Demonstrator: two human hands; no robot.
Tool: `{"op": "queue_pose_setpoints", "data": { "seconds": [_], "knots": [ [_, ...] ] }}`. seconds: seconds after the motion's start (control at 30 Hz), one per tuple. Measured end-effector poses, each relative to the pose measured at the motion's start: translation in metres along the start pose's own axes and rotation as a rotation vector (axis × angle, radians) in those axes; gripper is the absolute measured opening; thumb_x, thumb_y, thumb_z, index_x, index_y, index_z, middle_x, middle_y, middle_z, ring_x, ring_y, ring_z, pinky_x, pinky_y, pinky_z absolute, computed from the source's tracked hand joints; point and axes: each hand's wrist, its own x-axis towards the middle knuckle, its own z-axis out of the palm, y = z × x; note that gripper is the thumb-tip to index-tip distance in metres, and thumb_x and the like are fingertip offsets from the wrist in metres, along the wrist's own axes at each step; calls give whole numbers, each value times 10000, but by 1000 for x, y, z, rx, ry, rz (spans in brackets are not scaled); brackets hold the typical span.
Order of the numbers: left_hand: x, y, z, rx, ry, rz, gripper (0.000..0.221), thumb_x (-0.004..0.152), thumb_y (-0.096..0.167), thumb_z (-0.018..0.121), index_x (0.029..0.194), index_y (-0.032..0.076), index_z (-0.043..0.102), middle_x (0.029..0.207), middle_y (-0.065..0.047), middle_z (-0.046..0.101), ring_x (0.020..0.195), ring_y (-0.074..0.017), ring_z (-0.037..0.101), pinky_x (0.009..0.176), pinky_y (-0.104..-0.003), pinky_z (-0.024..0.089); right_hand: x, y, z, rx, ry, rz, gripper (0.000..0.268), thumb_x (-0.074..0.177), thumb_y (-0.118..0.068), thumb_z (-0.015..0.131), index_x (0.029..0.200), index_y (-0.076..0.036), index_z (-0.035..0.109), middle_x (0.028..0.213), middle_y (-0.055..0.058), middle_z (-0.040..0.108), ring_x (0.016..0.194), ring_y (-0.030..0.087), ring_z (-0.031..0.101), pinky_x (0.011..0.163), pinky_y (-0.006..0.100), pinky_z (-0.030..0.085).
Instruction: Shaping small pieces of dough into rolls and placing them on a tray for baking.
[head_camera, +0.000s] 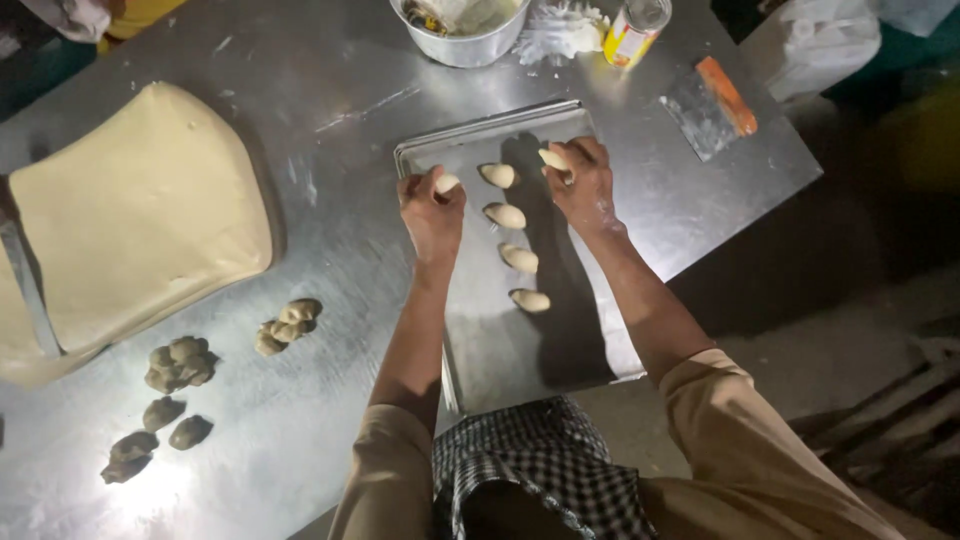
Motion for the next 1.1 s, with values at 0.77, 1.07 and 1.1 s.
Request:
{"op": "queue_pose_setpoints", "data": {
  "seconds": [0.77, 1.07, 1.1],
  "knots": [
    [-63, 7, -68, -56, -138, -262, 564, 840, 58, 850, 1357, 44, 625, 1137, -166, 639, 792, -181, 717, 643, -317, 591, -45, -8, -14, -25, -100, 19, 532, 905, -52, 793, 1398, -65, 595, 1358, 204, 563, 1269, 419, 548, 1079, 492, 485],
    [-40, 35, -38, -55, -110, -164, 464, 867, 58, 812, 1296, 44, 636, 1076, -158, 645, 755, -242, 671, 665, -354, 559, -12, 39, -1, -144, -205, 4, 672, 835, -129, 862, 1410, -25, 531, 1315, 262, 548, 1203, 490, 494, 1016, 555, 450],
    [-33, 43, -36, -104, -116, -157, 436, 878, 64, 790, 1287, 53, 638, 1091, -150, 648, 767, -235, 673, 672, -348, 567, -10, 42, -4, -131, -94, -64, 634, 861, -93, 824, 1420, -26, 533, 1307, 252, 557, 1207, 473, 522, 1022, 543, 467]
  ]
}}
